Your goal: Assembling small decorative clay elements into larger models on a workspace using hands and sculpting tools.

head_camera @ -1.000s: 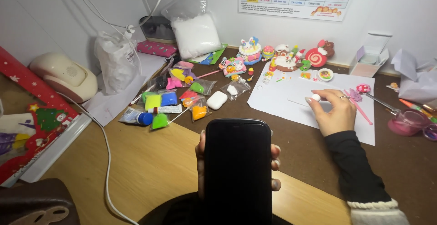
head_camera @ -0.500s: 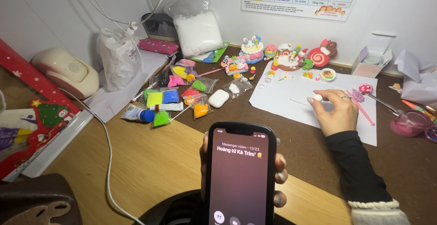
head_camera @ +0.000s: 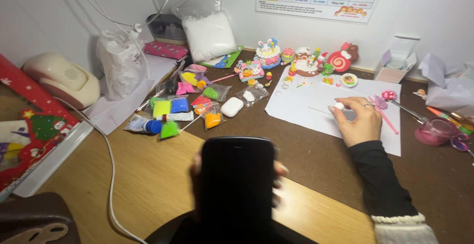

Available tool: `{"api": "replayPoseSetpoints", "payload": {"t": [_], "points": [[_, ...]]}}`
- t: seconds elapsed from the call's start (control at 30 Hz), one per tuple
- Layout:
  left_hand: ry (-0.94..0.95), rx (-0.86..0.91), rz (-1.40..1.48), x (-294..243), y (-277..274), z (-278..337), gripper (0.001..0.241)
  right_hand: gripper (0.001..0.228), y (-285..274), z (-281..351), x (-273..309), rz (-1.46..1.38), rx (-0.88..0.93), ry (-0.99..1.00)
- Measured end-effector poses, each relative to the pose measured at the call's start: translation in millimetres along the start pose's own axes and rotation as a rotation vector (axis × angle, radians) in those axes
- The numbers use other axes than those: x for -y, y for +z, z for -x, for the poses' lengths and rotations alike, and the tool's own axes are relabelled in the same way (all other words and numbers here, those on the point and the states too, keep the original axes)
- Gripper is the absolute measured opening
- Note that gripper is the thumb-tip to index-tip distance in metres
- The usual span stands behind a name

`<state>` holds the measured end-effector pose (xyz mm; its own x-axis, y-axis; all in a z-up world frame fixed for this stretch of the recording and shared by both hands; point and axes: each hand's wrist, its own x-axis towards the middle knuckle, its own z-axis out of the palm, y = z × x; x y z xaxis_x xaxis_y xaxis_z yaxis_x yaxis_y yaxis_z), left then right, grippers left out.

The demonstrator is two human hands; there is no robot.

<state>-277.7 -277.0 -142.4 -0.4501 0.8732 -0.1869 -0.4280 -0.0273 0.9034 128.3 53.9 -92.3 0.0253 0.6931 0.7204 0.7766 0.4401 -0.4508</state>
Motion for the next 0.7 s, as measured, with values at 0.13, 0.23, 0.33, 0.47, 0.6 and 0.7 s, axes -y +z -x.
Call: {"api": "replayPoseSetpoints", "payload": {"t": [0.13, 0.23, 0.33, 0.47, 0.6, 0.7], "points": [[-0.030, 0.053, 0.070, -87, 59, -52, 0.047, 0.021, -2, -2, 1, 0.002, -0.004, 0.007], [-0.048, 0.088, 0.105, -140, 97, -74, 0.046, 0.022, 0, -2, -3, 0.026, -0.026, -0.016], [0.318, -0.041, -0.644, -157, 80, -86, 0.067, 0.025, 4, -1, -7, 0.024, 0.000, 0.017], [0.686, -0.379, -1.499, -135, 38, -117, 0.079, 0.027, 6, -1, -8, 0.025, -0.003, 0.015], [0.379, -0.396, -1.749, -131, 33, -131, 0.086, 0.038, 3, -3, -6, 0.040, -0.012, 0.023], [0.385, -0.391, -1.798, -126, 27, -146, 0.073, 0.044, -1, -4, 3, -0.003, 0.000, 0.096]]}}
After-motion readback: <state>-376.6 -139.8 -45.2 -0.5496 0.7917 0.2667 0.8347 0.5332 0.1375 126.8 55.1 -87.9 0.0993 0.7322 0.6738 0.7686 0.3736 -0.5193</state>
